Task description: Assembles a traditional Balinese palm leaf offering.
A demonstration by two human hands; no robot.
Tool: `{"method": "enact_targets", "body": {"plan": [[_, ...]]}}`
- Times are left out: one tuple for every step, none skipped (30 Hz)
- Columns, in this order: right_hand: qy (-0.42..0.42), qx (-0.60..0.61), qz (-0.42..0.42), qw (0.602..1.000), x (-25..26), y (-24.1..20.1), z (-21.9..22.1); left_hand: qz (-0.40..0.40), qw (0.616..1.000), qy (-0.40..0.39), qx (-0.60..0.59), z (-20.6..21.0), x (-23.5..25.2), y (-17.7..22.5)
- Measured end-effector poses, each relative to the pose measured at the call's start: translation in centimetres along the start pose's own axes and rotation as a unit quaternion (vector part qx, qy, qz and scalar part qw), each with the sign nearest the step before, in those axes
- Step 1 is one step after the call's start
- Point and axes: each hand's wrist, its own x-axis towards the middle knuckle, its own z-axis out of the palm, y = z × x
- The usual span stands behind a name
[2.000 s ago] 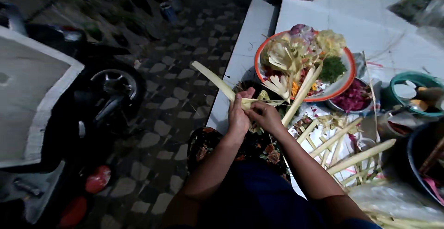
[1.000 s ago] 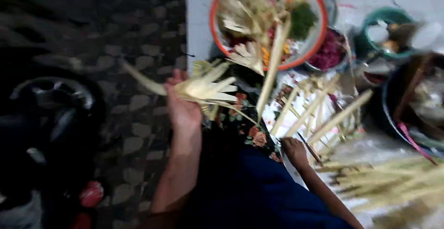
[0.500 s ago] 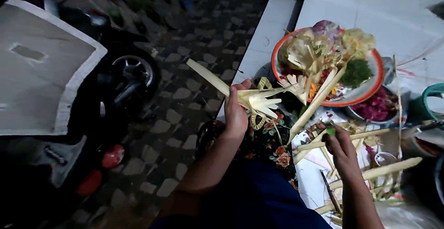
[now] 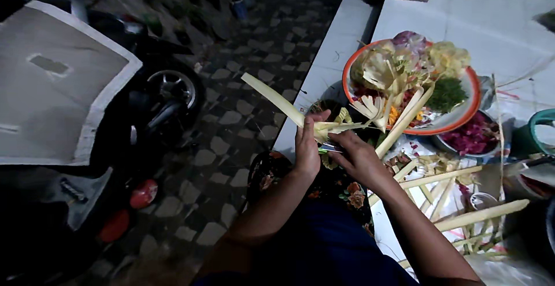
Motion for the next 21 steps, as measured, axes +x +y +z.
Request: {"method": "enact_targets", "body": {"plan": [[0.001,-0.001,0.001,1.000,0.1,0.1,0.1,-0.004,1.000,-0.002,0.000,0.1,0.0,-0.1],[0.004,-0.001,-0.001,1.000,0.2,0.3,0.2,-0.006,1.000,-0.007,0.000,0.1,0.0,-0.3],[0.006,-0.003,-0.002,1.000,0.3,0.4,0.3,-0.008,1.000,-0.013,0.002,0.2,-0.1,-0.4],[0.008,-0.006,-0.001,1.000,0.4,0.6,0.5,-0.008,1.000,-0.018,0.004,0.3,-0.1,-0.5],[0.012,-0.009,0.002,1.000,0.5,0.8,0.7,-0.007,1.000,-0.021,0.005,0.3,-0.2,-0.6],[0.020,-0.016,0.004,1.000,0.5,1.0,1.0,-0.005,1.000,-0.023,0.005,0.4,-0.2,-0.7],[0.031,-0.024,0.008,0.999,0.4,1.2,1.5,-0.002,1.000,-0.023,0.003,0.4,-0.2,-0.9],[0.046,-0.030,0.013,0.998,0.4,1.3,2.0,0.002,1.000,-0.023,0.001,0.4,-0.2,-1.0],[0.068,-0.032,0.015,0.997,0.3,1.5,2.6,0.009,1.000,-0.022,0.000,0.5,-0.2,-1.3],[0.092,-0.039,0.015,0.995,0.2,1.6,3.3,0.011,1.000,-0.020,0.000,0.6,-0.2,-1.5],[0.116,-0.050,0.012,0.992,0.2,1.9,3.9,0.011,1.000,-0.018,0.004,0.6,-0.2,-1.7],[0.135,-0.060,0.010,0.989,0.2,2.1,4.5,0.007,1.000,-0.019,0.008,0.6,-0.2,-1.9],[0.152,-0.070,0.007,0.986,0.2,2.4,5.0,0.004,1.000,-0.021,0.011,0.6,-0.1,-2.1],[0.164,-0.077,0.003,0.983,0.2,2.7,5.4,0.002,1.000,-0.026,0.015,0.6,-0.1,-2.3],[0.168,-0.080,0.003,0.983,0.2,3.0,5.5,-0.003,0.999,-0.034,0.016,0.5,0.0,-2.3],[0.165,-0.081,0.007,0.983,0.3,3.1,5.4,-0.010,0.999,-0.043,0.017,0.5,0.3,-2.2],[0.162,-0.082,0.012,0.983,0.3,3.2,5.1,-0.018,0.998,-0.056,0.013,0.5,0.5,-1.9],[0.158,-0.082,0.020,0.984,0.4,3.1,4.7,-0.024,0.997,-0.069,0.004,0.5,0.7,-1.6],[0.157,-0.082,0.027,0.984,0.4,3.0,4.3,-0.026,0.997,-0.074,-0.013,0.6,1.0,-1.3],[0.158,-0.082,0.033,0.983,0.4,3.0,3.8,-0.023,0.997,-0.070,-0.036,0.8,1.2,-1.2],[0.162,-0.085,0.038,0.982,0.3,2.9,3.5,-0.017,0.996,-0.061,-0.058,0.9,1.3,-1.1]]}}
